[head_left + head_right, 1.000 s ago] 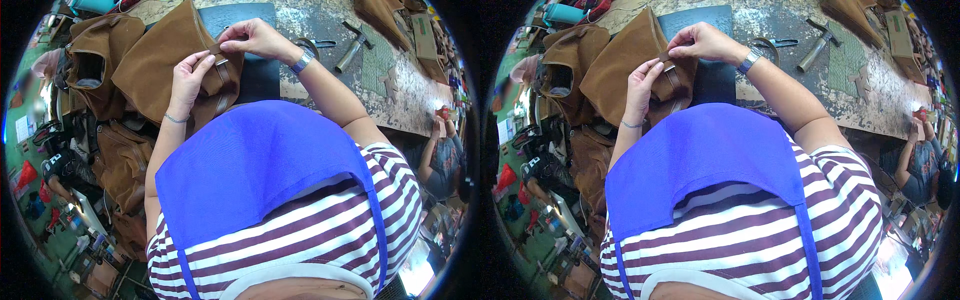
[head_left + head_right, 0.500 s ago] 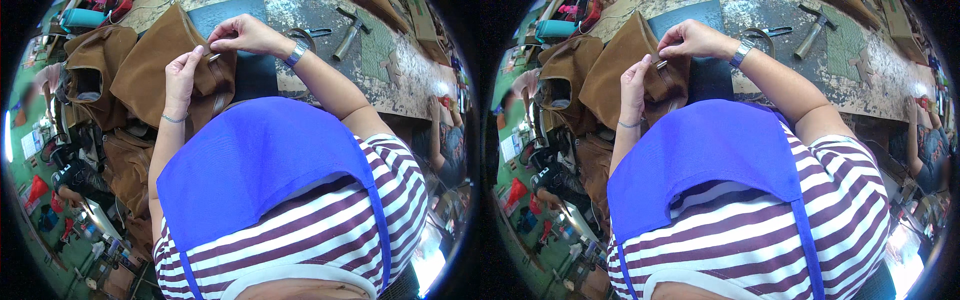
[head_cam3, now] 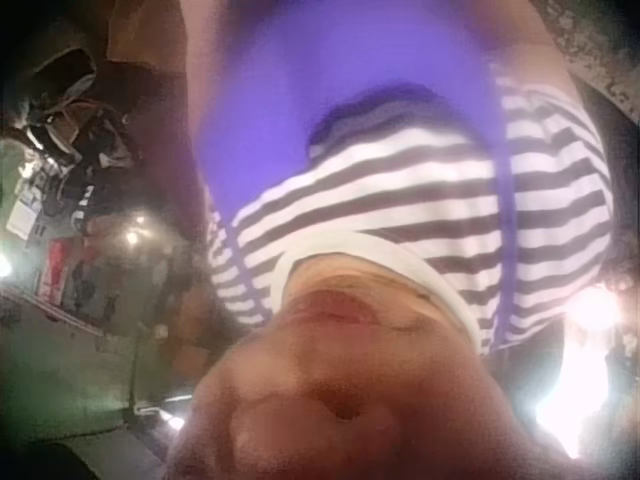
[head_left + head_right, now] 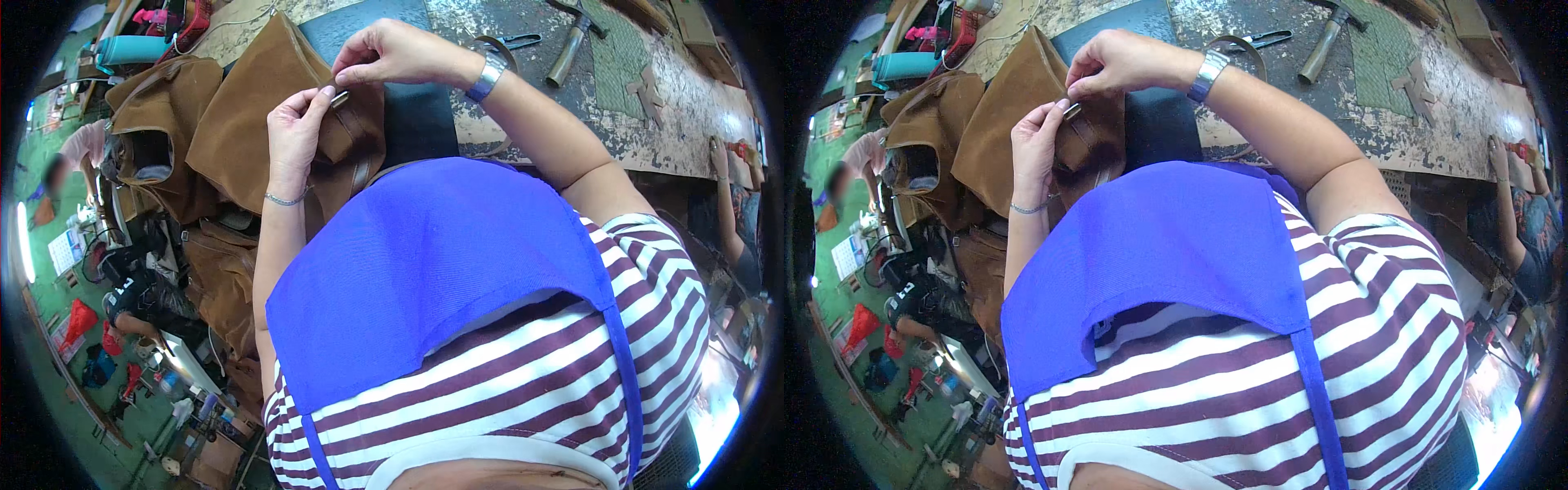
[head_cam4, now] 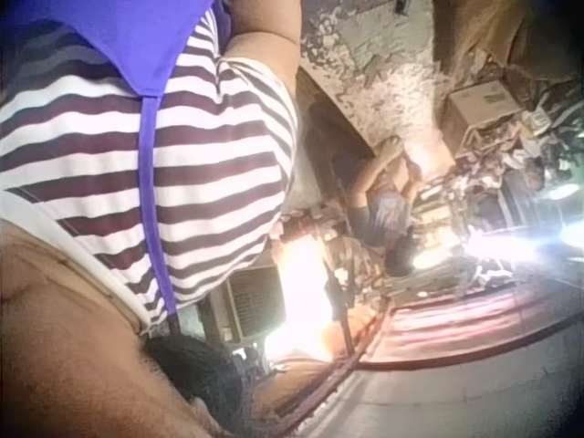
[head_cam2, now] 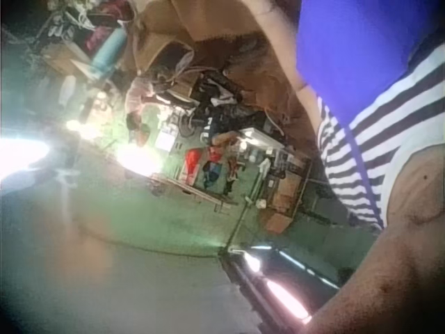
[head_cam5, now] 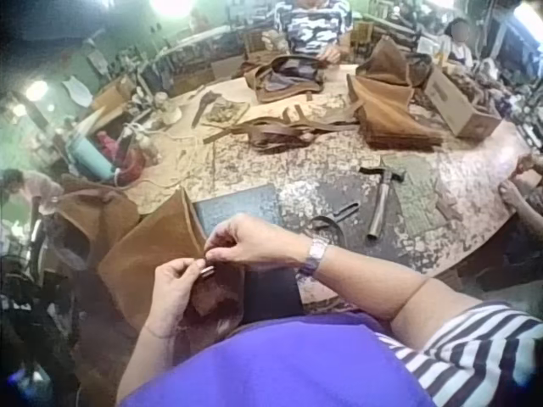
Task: Hammering and aligning leather components for bag assembly.
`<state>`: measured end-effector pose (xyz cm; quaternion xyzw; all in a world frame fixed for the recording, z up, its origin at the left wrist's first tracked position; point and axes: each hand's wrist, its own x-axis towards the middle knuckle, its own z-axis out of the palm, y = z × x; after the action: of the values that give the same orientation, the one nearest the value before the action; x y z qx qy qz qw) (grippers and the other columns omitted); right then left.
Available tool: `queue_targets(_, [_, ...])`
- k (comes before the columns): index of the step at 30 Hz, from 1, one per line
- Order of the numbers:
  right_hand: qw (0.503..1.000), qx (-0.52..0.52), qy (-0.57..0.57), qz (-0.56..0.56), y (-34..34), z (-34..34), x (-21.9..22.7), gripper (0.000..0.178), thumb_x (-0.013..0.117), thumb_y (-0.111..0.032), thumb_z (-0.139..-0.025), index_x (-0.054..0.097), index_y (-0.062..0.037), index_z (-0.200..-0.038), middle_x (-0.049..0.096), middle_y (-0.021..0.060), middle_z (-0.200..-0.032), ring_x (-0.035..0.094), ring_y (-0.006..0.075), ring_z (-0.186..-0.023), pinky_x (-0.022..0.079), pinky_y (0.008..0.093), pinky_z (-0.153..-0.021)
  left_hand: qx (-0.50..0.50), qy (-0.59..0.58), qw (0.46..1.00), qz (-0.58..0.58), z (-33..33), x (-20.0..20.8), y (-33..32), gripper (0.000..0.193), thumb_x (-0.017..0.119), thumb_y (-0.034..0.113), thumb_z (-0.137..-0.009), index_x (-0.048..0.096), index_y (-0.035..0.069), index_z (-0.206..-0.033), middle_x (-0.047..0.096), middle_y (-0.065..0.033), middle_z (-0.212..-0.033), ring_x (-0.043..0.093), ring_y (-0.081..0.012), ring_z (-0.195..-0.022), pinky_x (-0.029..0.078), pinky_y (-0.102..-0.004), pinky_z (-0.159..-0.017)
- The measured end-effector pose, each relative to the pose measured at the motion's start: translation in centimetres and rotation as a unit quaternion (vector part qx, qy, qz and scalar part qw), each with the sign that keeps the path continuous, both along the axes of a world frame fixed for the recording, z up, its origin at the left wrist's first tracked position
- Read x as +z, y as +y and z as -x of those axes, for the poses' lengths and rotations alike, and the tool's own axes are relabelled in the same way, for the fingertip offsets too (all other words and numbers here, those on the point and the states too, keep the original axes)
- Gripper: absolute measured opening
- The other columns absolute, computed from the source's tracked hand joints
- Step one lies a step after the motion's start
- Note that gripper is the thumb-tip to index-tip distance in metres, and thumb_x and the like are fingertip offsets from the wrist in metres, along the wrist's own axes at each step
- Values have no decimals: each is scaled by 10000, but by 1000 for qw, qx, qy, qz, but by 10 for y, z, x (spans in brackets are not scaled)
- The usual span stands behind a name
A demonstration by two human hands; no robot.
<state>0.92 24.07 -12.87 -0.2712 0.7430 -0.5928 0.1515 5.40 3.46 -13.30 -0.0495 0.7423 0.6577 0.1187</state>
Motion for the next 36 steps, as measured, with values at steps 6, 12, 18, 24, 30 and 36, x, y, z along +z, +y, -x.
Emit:
queue_targets(6, [977, 68, 27, -201, -2, 20, 47, 240, 696, -242, -768, 695, -61, -926, 686, 17, -774, 601, 106, -619, 484, 253, -559, -21, 6, 1000, -12, -2, 6, -2, 128, 655, 122, -853, 672, 0, -886, 625, 21, -790, 524, -24, -695, 418, -165, -634])
queue_targets(12, [978, 90, 83, -168, 7, 25, 48, 246, 715, -261, -692, 709, -34, -786, 621, 100, -600, 578, 170, -527, 454, 307, -500, -10, -16, 999, -49, -3, 2, -12, 124, 642, 120, -861, 659, 11, -918, 625, 17, -825, 524, -26, -722, 412, -163, -661])
queue_targets(18, [986, 93, -19, -135, 0, 23, 3, 256, 676, -259, -800, 687, -53, -951, 664, 26, -757, 588, 101, -645, 483, 244, -579, -6, -27, 996, -80, -5, 2, -11, 104, 620, 110, -870, 653, 28, -925, 636, 9, -843, 541, -34, -738, 419, -167, -689])
queue_targets(24, [987, 91, -98, -93, 1, 14, -3, 235, 632, -238, -856, 677, -46, -984, 665, 4, -786, 551, 77, -653, 451, 235, -591, -9, -41, 996, -83, -6, 5, -9, 110, 583, 114, -883, 643, 34, -929, 627, 15, -843, 546, -41, -747, 425, -176, -702])
queue_targets(30, [987, 105, -104, -57, -2, 13, -6, 236, 608, -266, -879, 673, -45, -932, 637, -9, -742, 530, 69, -639, 438, 226, -582, -23, -51, 995, -86, -4, 6, -14, 101, 568, 120, -879, 631, 44, -901, 616, 21, -835, 532, -41, -749, 413, -182, -713])
queue_targets(36, [983, 135, -106, -59, -3, 18, -1, 256, 590, -285, -892, 663, -42, -928, 633, -8, -765, 527, 61, -664, 436, 220, -600, -48, -13, 997, -60, 0, 10, -17, 95, 569, 113, -874, 610, 45, -925, 617, 11, -829, 524, -40, -748, 404, -185, -725])
